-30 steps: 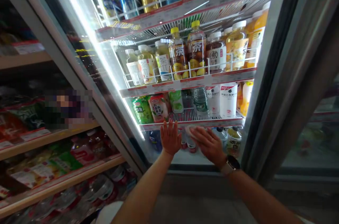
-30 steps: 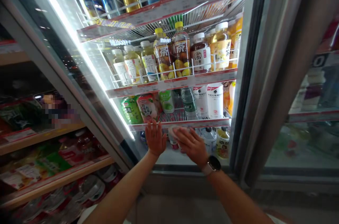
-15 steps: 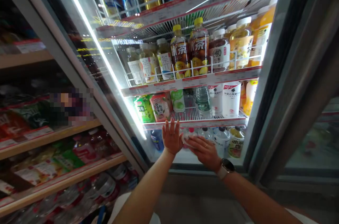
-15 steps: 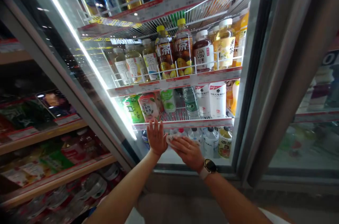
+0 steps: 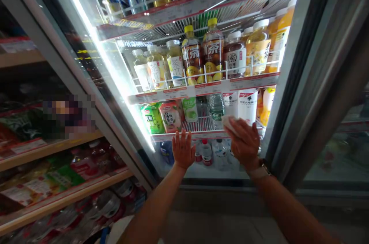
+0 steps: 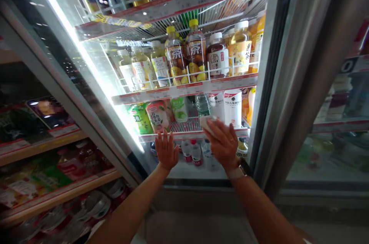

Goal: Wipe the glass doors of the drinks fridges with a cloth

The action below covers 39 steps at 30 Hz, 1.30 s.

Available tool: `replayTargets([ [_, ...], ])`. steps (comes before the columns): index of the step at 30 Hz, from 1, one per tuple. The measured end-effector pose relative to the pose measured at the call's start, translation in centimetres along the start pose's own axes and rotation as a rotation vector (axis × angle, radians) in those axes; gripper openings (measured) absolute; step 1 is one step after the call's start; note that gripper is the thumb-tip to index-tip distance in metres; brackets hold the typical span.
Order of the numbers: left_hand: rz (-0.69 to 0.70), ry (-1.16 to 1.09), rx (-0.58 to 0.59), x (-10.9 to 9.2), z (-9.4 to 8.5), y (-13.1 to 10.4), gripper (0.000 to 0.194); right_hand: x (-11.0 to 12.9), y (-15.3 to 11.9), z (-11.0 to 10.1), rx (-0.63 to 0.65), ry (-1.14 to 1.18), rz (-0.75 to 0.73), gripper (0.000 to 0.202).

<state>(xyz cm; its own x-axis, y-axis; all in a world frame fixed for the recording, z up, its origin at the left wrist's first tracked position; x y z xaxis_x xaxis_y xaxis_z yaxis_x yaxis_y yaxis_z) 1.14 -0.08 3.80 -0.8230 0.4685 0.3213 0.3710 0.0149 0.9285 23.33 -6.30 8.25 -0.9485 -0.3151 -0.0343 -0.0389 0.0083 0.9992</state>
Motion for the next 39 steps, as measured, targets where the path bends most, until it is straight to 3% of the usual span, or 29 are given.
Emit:
replayTargets([
  [3, -0.005, -0.003, -0.008, -0.1, -0.1, 0.1, 0.060, -1.6, 1.3, 0.0, -0.193, -0.023, 0.200, 0.050],
  [6, -0.005, 0.004, 0.000, -0.1, -0.1, 0.1, 0.060, -0.8, 0.5, 0.6, -0.213, 0.000, 0.240, 0.052],
  [9, -0.013, -0.007, 0.005, -0.1, -0.1, 0.1, 0.059, 1.6, -2.1, 1.3, -0.061, 0.041, 0.130, 0.052],
  [13, -0.006, -0.011, 0.005, 0.0, 0.0, 0.0, 0.061, 4.4, -7.0, 1.4, 0.205, 0.190, -0.127, 0.038],
  [18, -0.008, -0.014, 0.018, 0.0, 0.0, -0.2, 0.062, 5.1, -10.8, 0.9, 0.389, 0.251, -0.320, 0.030],
  [20, -0.012, -0.003, 0.033, 0.0, 0.1, -0.3, 0.063, 4.8, -10.1, 0.7, 0.390, 0.245, -0.340, 0.030],
  [23, -0.010, 0.003, 0.034, 0.1, 0.0, -0.3, 0.062, 3.2, -7.0, 0.3, 0.320, 0.164, -0.263, 0.035],
  [27, -0.003, -0.025, 0.005, 0.0, 0.1, -0.2, 0.061, -0.9, -1.8, -0.7, 0.053, -0.041, 0.053, 0.045],
  [31, -0.020, -0.030, 0.014, 0.0, 0.1, -0.3, 0.062, -3.7, 1.2, -1.1, -0.221, -0.033, 0.292, 0.047],
  [35, -0.012, -0.010, 0.011, -0.1, 0.0, -0.2, 0.061, -1.9, 1.3, 0.0, -0.282, -0.001, 0.364, 0.050],
  [39, -0.007, -0.017, 0.004, -0.1, 0.0, -0.1, 0.060, 2.7, -1.2, 1.8, -0.067, 0.109, 0.163, 0.050],
])
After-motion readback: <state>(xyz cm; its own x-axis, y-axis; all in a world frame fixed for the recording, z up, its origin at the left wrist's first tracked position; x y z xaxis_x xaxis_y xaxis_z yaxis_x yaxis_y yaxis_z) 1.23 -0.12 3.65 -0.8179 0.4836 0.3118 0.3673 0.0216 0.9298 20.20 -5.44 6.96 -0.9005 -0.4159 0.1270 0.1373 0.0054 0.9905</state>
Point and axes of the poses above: each hand's wrist, its own y-axis towards the middle knuckle, its own z-axis out of the palm, x = y × z, the point moved 3 cm from there along y, towards the middle knuckle, and after that the axes turned 5 degrees about z, right-handed, at the moved point
